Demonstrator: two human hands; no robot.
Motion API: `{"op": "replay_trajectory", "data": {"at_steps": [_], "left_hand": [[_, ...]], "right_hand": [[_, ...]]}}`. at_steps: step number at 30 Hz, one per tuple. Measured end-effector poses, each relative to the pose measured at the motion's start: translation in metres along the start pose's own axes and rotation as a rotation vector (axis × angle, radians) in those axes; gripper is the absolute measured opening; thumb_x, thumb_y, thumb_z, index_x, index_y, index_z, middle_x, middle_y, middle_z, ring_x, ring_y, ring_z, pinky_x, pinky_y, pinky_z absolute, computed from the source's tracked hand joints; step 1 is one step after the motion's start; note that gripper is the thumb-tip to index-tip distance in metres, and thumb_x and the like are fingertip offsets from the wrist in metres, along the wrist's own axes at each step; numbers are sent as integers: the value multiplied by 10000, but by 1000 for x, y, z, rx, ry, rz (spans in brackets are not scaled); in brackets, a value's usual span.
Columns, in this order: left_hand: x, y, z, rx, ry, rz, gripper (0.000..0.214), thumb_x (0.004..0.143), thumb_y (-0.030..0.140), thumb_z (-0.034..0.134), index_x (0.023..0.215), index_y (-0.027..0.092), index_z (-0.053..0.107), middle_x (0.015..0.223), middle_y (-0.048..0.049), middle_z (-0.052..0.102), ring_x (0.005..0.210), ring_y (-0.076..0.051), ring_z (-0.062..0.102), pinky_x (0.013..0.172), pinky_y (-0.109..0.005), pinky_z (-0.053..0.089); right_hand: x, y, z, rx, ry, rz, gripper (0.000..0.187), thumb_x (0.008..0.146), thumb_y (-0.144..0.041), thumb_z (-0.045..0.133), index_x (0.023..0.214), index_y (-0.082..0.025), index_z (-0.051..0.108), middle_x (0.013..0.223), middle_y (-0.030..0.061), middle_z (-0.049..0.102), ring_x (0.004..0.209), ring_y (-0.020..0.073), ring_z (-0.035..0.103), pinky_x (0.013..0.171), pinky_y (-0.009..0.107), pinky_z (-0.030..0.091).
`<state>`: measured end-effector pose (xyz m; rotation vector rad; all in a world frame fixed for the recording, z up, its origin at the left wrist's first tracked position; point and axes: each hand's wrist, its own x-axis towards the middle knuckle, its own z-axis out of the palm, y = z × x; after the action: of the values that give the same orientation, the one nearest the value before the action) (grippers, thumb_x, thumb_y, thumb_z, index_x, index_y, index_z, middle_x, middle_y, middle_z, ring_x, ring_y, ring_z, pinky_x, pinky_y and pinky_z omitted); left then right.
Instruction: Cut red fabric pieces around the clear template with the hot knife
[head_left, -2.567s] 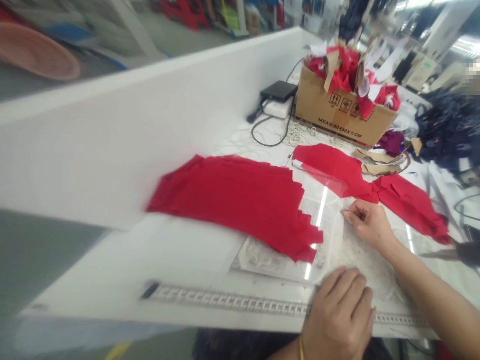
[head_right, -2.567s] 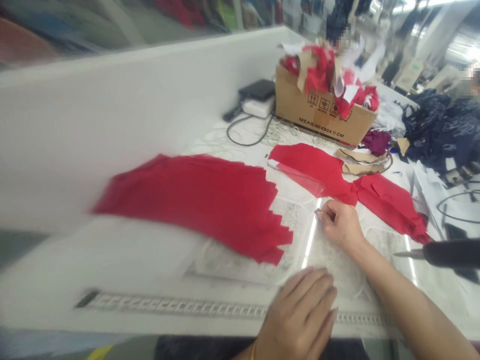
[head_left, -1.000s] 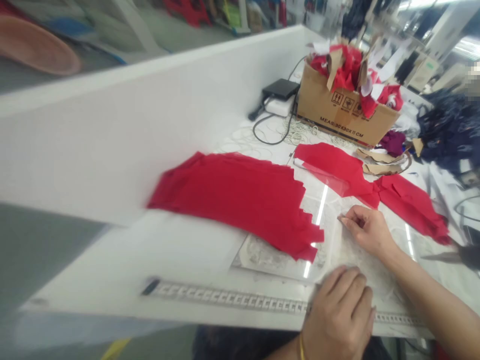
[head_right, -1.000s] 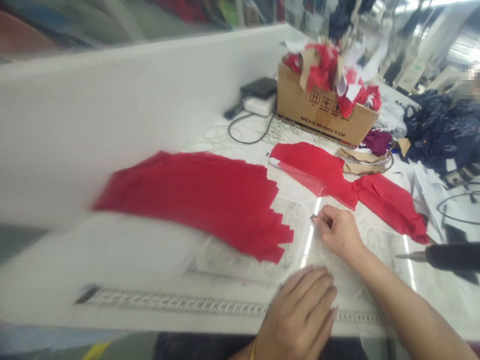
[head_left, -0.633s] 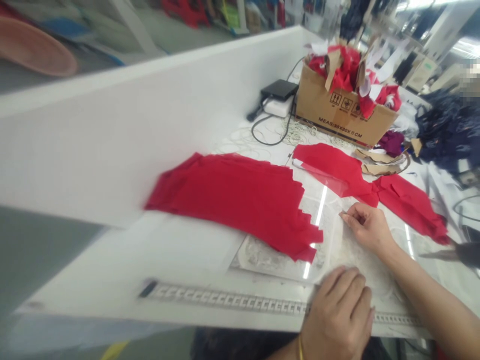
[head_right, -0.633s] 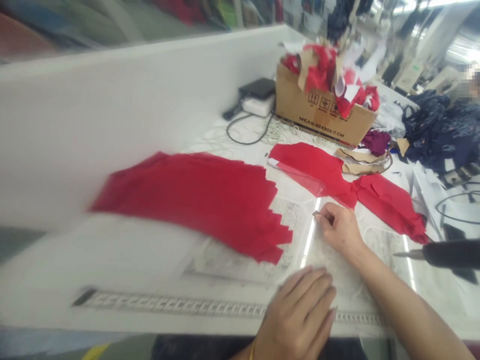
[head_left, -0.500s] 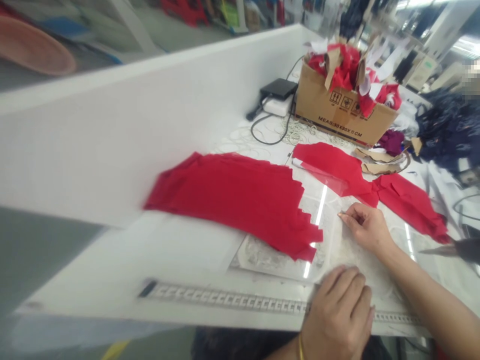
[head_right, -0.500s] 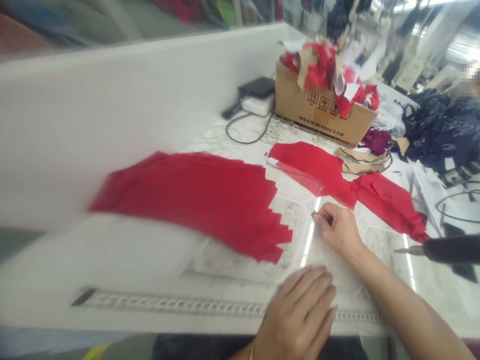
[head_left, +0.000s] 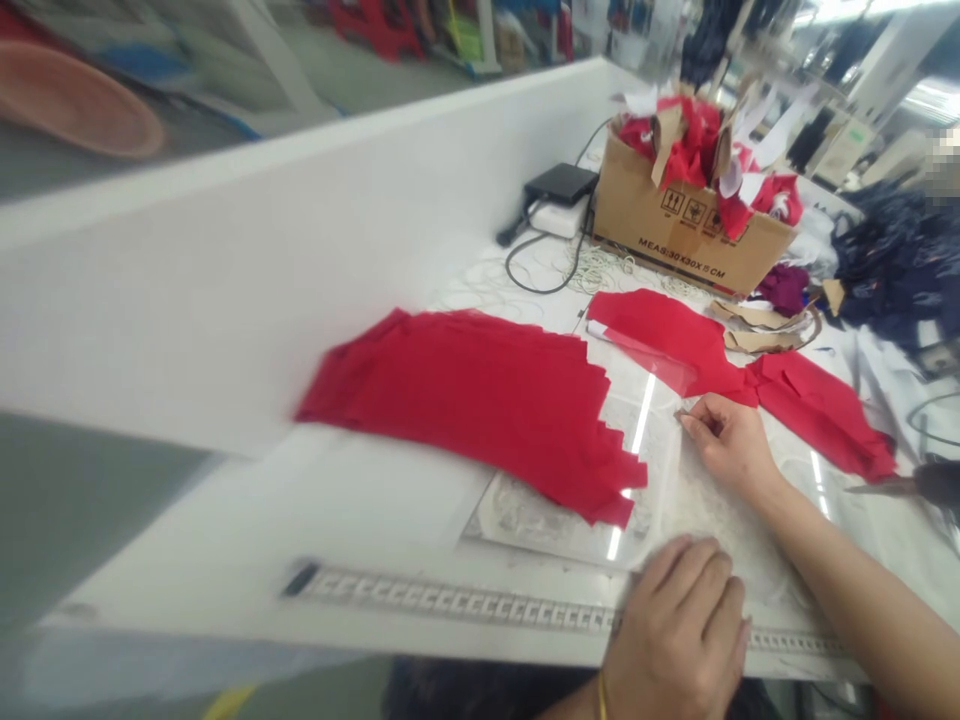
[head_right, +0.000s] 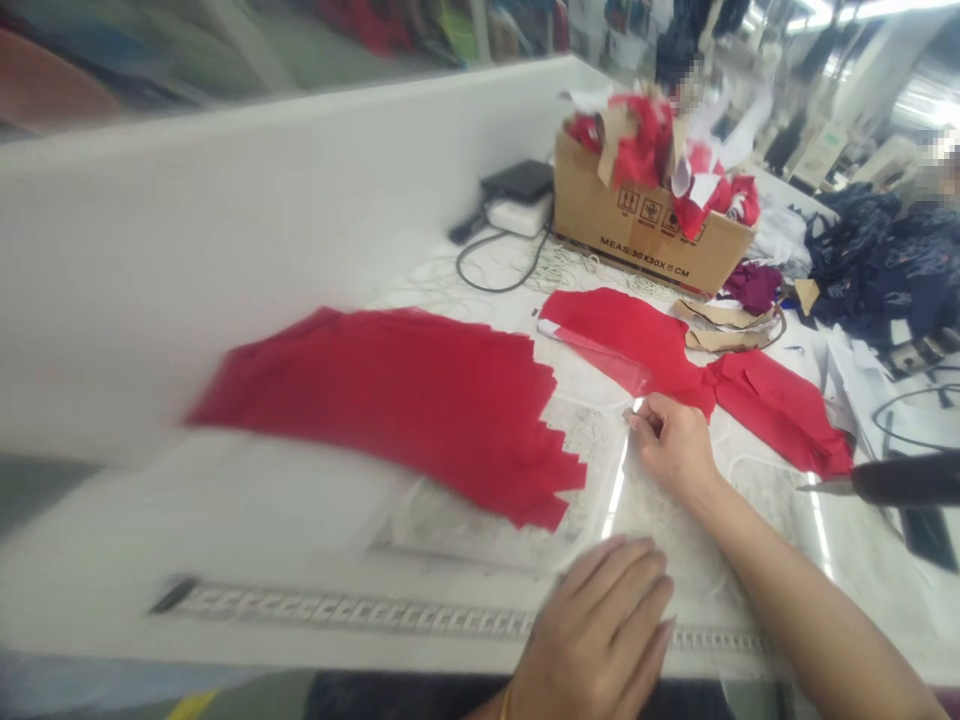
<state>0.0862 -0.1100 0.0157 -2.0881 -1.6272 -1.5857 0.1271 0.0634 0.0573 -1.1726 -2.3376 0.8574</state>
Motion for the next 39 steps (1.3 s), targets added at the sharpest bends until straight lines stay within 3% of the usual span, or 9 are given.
{"op": "replay_trajectory", "data": {"at_steps": [39], "left_hand": [[1, -2, 3, 10, 48, 13, 270, 991, 166, 417, 912, 84, 661, 876, -106, 669, 929, -234, 661, 892, -378, 559]], "right_hand": [[11, -6, 5, 1, -6, -10, 298, 744, -461, 545, 582, -221, 474, 510, -25, 459, 500, 124, 390, 507, 275, 313]]}}
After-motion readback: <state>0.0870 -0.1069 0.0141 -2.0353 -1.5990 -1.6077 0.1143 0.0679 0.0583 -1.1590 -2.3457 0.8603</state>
